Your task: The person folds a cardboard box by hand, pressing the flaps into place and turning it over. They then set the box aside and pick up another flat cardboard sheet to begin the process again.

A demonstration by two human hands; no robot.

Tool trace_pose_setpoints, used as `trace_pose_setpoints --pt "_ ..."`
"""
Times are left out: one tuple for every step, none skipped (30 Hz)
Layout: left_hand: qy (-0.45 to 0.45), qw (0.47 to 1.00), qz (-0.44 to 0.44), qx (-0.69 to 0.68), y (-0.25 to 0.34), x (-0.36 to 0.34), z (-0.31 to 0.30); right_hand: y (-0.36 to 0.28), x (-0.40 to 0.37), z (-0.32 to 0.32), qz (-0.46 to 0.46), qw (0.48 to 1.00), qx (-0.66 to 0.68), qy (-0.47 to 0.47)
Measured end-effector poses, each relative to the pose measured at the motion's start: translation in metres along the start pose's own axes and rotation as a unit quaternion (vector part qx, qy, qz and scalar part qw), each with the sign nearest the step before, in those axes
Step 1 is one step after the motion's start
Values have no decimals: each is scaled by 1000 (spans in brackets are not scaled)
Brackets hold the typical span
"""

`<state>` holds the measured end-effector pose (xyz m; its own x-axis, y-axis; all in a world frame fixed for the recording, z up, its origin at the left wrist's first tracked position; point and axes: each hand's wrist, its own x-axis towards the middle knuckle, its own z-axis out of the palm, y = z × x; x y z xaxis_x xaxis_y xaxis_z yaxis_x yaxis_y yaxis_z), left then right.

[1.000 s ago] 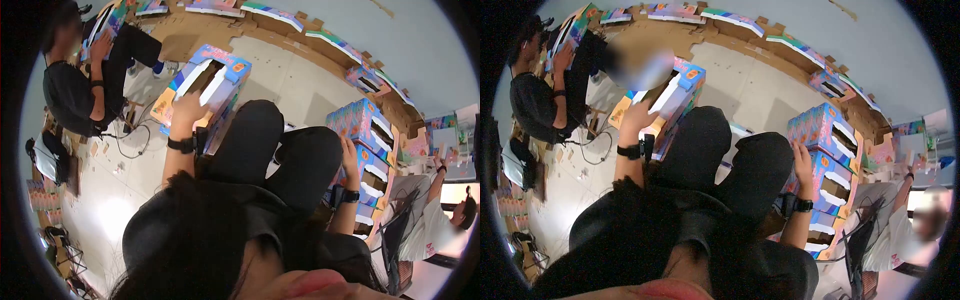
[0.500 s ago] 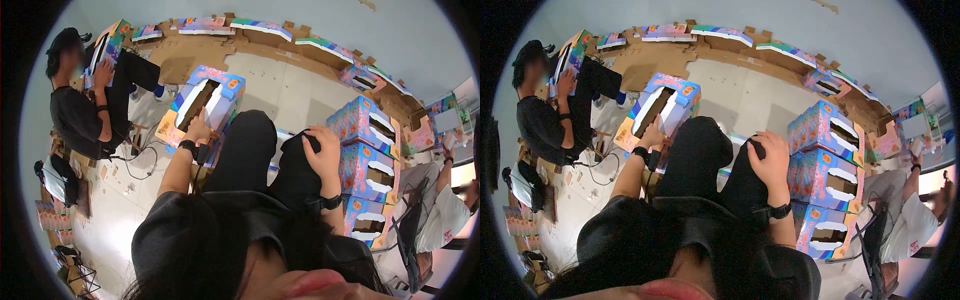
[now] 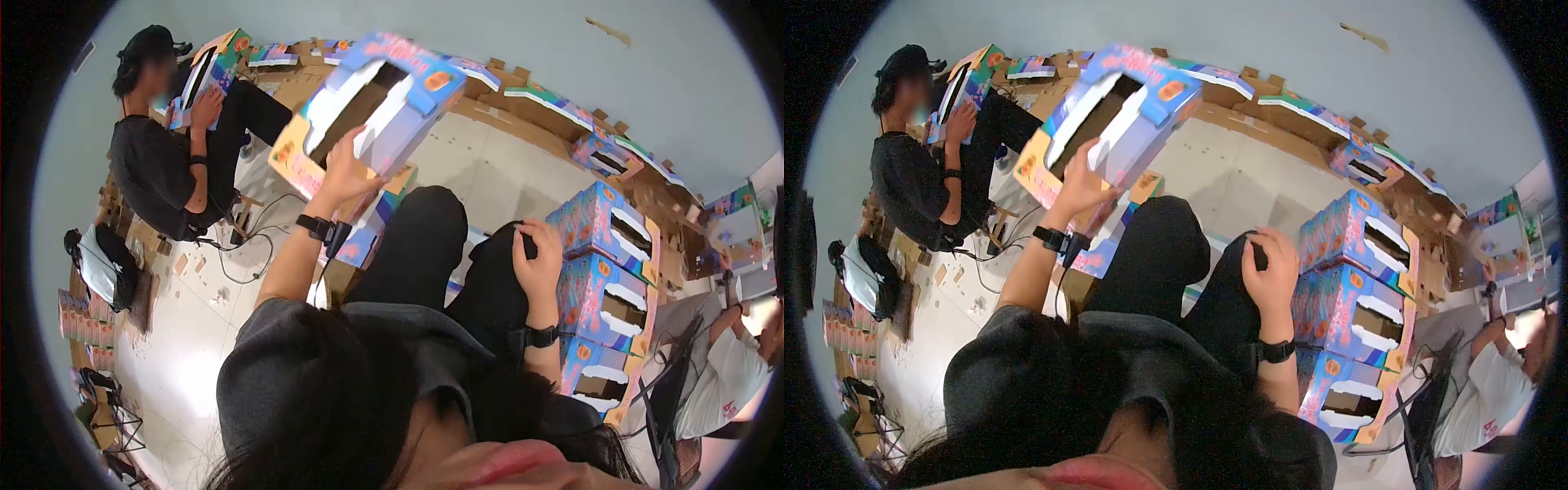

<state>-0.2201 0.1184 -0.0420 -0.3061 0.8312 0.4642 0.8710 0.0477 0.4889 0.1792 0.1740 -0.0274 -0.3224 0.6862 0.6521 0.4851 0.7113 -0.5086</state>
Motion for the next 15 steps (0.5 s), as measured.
trace_pose_setpoints --pt "5 999 36 -8 17 4 -15 -1 -2 -1 1 1000 16 22" --pt "26 996 84 -12 39 7 -30 -9 -1 -8 -38 999 2 31" --pt "28 991 132 -8 59 8 -48 -16 -1 -15 -85 995 -20 51" --pt "32 987 158 -16 79 6 -63 -23 -2 -21 -129 988 -43 70" --pt "33 982 182 -23 95 1 -74 -30 -4 -28 -170 980 -65 87" --pt "33 976 213 -13 106 -6 -82 -37 -6 -37 -193 972 -82 105" --pt "32 969 245 -3 115 -14 -87 -45 -7 -48 -215 964 -100 122" --pt "66 954 293 20 127 -23 -91 -57 -7 -59 -223 958 -102 151" --pt "47 949 311 18 137 -34 -94 -67 -7 -72 -235 950 -104 179" --pt "32 944 328 14 146 -45 -98 -79 -10 -84 -246 938 -127 209" --pt "21 939 344 10 157 -53 -101 -89 -13 -95 -262 923 -150 238" --pt "-18 943 332 1 167 -61 -106 -98 -17 -106 -270 919 -146 246" --pt "-35 937 347 -6 172 -69 -106 -107 -20 -112 -272 921 -148 237" --pt "-51 931 361 -9 177 -76 -108 -115 -22 -116 -274 922 -148 230" --pt "-66 924 376 -11 183 -80 -108 -119 -23 -121 -277 923 -147 225"
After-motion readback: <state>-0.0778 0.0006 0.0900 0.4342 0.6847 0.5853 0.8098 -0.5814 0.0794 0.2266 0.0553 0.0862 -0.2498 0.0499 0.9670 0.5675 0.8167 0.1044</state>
